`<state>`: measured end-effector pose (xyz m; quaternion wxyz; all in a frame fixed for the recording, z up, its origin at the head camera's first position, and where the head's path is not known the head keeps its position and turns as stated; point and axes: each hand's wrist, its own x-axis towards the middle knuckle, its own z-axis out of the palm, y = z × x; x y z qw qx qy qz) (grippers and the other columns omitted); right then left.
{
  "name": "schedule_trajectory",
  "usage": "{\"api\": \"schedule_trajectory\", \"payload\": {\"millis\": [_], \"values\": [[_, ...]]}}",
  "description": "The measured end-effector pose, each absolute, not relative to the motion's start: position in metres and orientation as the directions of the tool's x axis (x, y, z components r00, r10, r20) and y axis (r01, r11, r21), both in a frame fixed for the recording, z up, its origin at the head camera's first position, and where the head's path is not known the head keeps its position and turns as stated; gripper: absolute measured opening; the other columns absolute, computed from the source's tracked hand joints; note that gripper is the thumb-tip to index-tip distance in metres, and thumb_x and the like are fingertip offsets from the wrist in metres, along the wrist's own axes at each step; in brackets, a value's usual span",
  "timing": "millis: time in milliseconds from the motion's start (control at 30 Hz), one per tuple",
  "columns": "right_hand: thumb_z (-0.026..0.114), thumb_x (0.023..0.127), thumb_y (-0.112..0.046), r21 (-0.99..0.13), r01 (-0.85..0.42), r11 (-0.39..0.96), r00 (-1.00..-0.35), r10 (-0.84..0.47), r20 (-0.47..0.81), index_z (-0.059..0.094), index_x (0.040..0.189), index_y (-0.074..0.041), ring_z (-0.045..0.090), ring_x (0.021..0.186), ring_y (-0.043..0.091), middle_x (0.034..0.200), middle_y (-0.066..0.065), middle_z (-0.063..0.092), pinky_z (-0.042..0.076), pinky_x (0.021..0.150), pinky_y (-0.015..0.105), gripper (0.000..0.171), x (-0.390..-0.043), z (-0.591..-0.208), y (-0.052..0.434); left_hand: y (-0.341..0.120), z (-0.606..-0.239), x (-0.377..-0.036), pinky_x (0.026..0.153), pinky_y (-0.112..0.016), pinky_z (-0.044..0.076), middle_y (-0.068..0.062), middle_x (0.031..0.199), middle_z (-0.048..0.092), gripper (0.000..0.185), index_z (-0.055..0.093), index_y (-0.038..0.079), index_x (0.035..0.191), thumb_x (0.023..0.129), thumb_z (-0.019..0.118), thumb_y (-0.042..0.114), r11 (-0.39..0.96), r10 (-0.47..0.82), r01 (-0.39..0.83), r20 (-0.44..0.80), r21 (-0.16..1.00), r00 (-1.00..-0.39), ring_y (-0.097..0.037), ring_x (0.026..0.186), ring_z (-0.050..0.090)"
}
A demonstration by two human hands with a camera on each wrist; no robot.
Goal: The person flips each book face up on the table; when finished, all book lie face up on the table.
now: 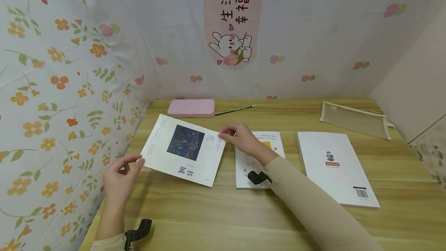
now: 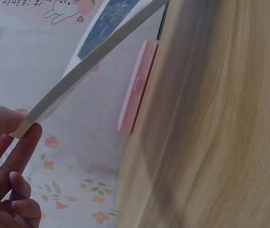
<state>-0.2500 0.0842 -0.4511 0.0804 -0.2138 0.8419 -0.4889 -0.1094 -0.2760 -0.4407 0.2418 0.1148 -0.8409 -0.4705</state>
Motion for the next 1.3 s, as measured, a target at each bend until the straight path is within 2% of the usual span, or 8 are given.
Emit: {"api": "schedule_trajectory", "payload": {"millis": [233, 467, 633, 767, 900, 1033, 1167, 1300], "values": [[0.074, 0.097, -0.018, -0.868, -0.297, 0.398, -0.861, -0.506, 0.062, 0.071, 0.119, -0.019, 0.054, 0.081, 0.018, 0.104, 0.004, 0.068, 0.046, 0.069, 0.027, 0.023, -0.256, -0.460, 0.086, -0.280, -0.445, -0.107, 0.049, -0.026, 0.035, 0.017, 0.089, 0.067, 0.019, 0.081, 0.013, 0.103, 0.089, 0.083, 0.025, 0.604, -0.362, -0.082, 0.181, 0.793, -0.914, -0.009, 0.059, 0.040], [0.078, 0.092, -0.012, -0.848, -0.316, 0.425, -0.837, -0.545, 0.039, 0.074, 0.120, -0.017, 0.056, 0.082, 0.017, 0.115, 0.001, 0.071, 0.047, 0.069, 0.027, 0.029, -0.259, -0.462, 0.083, -0.291, -0.456, -0.109, 0.053, -0.027, 0.038, -0.007, 0.094, 0.077, 0.023, 0.079, 0.012, 0.103, 0.089, 0.082, 0.030, 0.722, -0.138, -0.049, 0.075, 0.690, -0.988, -0.009, 0.059, 0.041], [0.079, 0.091, -0.012, -0.811, -0.353, 0.466, -0.822, -0.569, 0.031, 0.075, 0.121, -0.014, 0.055, 0.082, 0.017, 0.108, 0.002, 0.071, 0.047, 0.070, 0.027, 0.031, -0.263, -0.466, 0.077, -0.295, -0.461, -0.108, 0.064, -0.026, 0.045, -0.007, 0.098, 0.078, 0.024, 0.079, 0.010, 0.104, 0.090, 0.082, 0.030, 0.742, -0.093, -0.098, -0.042, 0.663, -0.995, -0.011, 0.072, 0.054], [0.081, 0.090, -0.014, -0.789, -0.332, 0.517, -0.829, -0.559, -0.017, 0.075, 0.121, -0.019, 0.053, 0.079, 0.016, 0.102, -0.001, 0.068, 0.046, 0.069, 0.027, 0.032, -0.266, -0.468, 0.074, -0.298, -0.462, -0.107, 0.070, -0.028, 0.049, -0.007, 0.103, 0.077, 0.023, 0.080, 0.012, 0.105, 0.093, 0.078, 0.031, 0.768, -0.068, -0.144, -0.144, 0.624, -0.987, -0.013, 0.084, 0.062], [0.082, 0.090, -0.015, -0.776, -0.308, 0.550, -0.838, -0.543, -0.052, 0.074, 0.121, -0.021, 0.051, 0.076, 0.016, 0.104, -0.001, 0.068, 0.045, 0.068, 0.029, 0.033, -0.270, -0.471, 0.073, -0.298, -0.462, -0.107, 0.074, -0.033, 0.052, -0.009, 0.107, 0.078, 0.019, 0.081, 0.013, 0.104, 0.092, 0.078, 0.027, 0.779, -0.057, -0.158, -0.183, 0.607, -0.982, -0.017, 0.090, 0.068], [0.081, 0.090, -0.015, -0.719, -0.364, 0.593, -0.825, -0.563, -0.046, 0.075, 0.123, -0.017, 0.053, 0.082, 0.016, 0.113, 0.000, 0.071, 0.046, 0.074, 0.028, 0.033, -0.272, -0.475, 0.073, -0.294, -0.461, -0.105, 0.083, -0.043, 0.056, -0.010, 0.109, 0.079, 0.018, 0.083, 0.016, 0.101, 0.087, 0.083, 0.028, 0.801, -0.092, -0.185, -0.189, 0.569, -0.978, -0.028, 0.099, 0.071], [0.078, 0.093, -0.017, -0.638, -0.426, 0.642, -0.806, -0.589, -0.055, 0.075, 0.124, -0.016, 0.055, 0.094, 0.018, 0.126, 0.005, 0.068, 0.047, 0.083, 0.031, 0.031, -0.270, -0.477, 0.072, -0.292, -0.459, -0.104, 0.095, -0.054, 0.052, -0.009, 0.106, 0.080, 0.019, 0.083, 0.016, 0.098, 0.084, 0.086, 0.029, 0.820, -0.120, -0.209, -0.197, 0.533, -0.973, -0.038, 0.110, 0.069], [0.079, 0.093, -0.020, -0.576, -0.450, 0.683, -0.809, -0.584, -0.061, 0.077, 0.123, -0.017, 0.056, 0.105, 0.021, 0.136, 0.009, 0.062, 0.049, 0.093, 0.037, 0.030, -0.265, -0.476, 0.072, -0.292, -0.456, -0.104, 0.097, -0.057, 0.049, -0.011, 0.108, 0.079, 0.018, 0.083, 0.016, 0.098, 0.084, 0.085, 0.028, 0.832, -0.118, -0.212, -0.210, 0.513, -0.971, -0.040, 0.113, 0.067]]}}
